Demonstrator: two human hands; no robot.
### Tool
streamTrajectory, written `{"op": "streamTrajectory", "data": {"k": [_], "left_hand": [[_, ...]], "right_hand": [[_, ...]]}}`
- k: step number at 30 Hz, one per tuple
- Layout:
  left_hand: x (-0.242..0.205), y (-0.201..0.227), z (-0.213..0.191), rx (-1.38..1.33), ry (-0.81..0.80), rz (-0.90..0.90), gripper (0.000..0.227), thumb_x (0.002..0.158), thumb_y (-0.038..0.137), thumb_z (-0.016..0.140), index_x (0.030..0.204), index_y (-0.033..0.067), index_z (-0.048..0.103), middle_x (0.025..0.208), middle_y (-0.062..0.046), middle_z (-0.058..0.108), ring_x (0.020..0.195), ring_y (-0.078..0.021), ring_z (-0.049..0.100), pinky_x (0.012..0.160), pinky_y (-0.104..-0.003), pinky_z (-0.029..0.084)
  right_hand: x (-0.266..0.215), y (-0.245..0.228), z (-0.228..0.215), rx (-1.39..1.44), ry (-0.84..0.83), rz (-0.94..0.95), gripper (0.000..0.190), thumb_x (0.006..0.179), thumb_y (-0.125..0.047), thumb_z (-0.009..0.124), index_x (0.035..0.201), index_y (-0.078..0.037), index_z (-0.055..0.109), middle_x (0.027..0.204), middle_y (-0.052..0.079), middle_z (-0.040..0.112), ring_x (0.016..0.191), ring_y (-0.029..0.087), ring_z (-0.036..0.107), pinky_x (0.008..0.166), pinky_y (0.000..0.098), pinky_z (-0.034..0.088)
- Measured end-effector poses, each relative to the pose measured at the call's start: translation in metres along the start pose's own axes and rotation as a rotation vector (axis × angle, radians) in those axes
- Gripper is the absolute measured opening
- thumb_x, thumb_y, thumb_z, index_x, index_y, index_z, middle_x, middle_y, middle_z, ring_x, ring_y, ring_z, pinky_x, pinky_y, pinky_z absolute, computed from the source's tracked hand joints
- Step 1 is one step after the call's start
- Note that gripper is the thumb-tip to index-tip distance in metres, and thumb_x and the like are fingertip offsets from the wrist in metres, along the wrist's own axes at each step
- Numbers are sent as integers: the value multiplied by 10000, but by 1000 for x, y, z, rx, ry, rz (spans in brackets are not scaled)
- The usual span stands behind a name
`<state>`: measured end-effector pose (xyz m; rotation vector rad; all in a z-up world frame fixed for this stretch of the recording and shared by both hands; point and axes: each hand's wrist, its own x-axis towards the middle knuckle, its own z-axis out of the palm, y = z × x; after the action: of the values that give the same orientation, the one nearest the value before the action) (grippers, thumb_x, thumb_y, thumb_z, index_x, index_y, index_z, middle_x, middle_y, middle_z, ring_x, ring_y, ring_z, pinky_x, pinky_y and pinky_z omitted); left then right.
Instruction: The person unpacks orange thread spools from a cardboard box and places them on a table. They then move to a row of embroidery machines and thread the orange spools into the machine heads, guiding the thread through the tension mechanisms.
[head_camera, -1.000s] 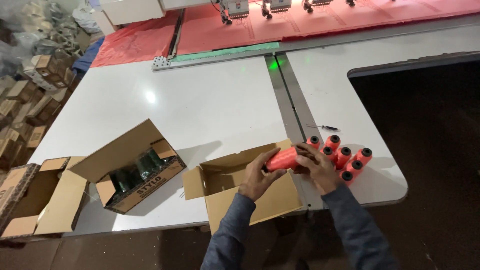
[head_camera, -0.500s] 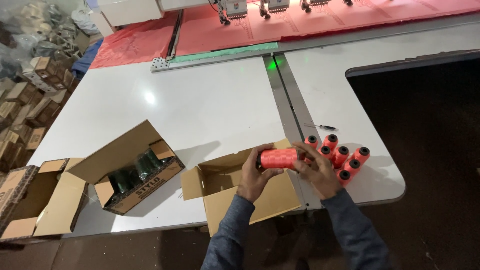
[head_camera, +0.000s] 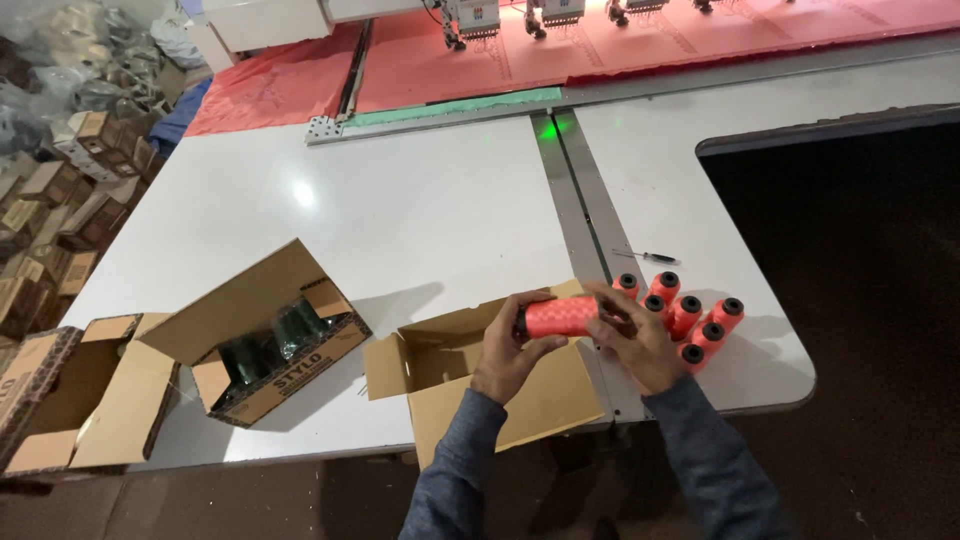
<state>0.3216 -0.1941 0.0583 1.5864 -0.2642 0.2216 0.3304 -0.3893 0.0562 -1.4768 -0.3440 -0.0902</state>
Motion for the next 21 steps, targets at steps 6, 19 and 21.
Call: {"op": "streamTrajectory", "data": {"k": [6, 19, 21], "left_hand": [[-3, 2, 0, -71, 26, 7, 706, 756, 117, 902, 1374, 101, 560, 1306, -135, 640, 1271, -254, 579, 1022, -371, 557], [-3, 8, 0, -111, 65, 164, 564, 783, 53, 862, 1272, 48, 583, 1286, -150, 641, 1278, -270, 586, 1054, -379, 528], [-4, 7, 0, -102, 46, 170, 589, 788, 26, 851, 1302, 50, 563, 1312, -154, 623, 1303, -282, 560, 1074, -405, 506]], "right_hand": [[10, -5, -1, 4, 6, -3, 576, 764, -203, 881, 1302, -68, 722, 995, 104, 713, 916, 132, 582, 877, 351, 521], [15, -4, 4, 231, -93, 63, 563, 876, -124, 758, 1413, -47, 606, 1086, 167, 679, 968, 252, 685, 862, 513, 627], [15, -5, 6, 262, -83, 18, 575, 875, -108, 753, 1424, -31, 596, 1131, 183, 703, 1006, 270, 700, 849, 501, 626]]}}
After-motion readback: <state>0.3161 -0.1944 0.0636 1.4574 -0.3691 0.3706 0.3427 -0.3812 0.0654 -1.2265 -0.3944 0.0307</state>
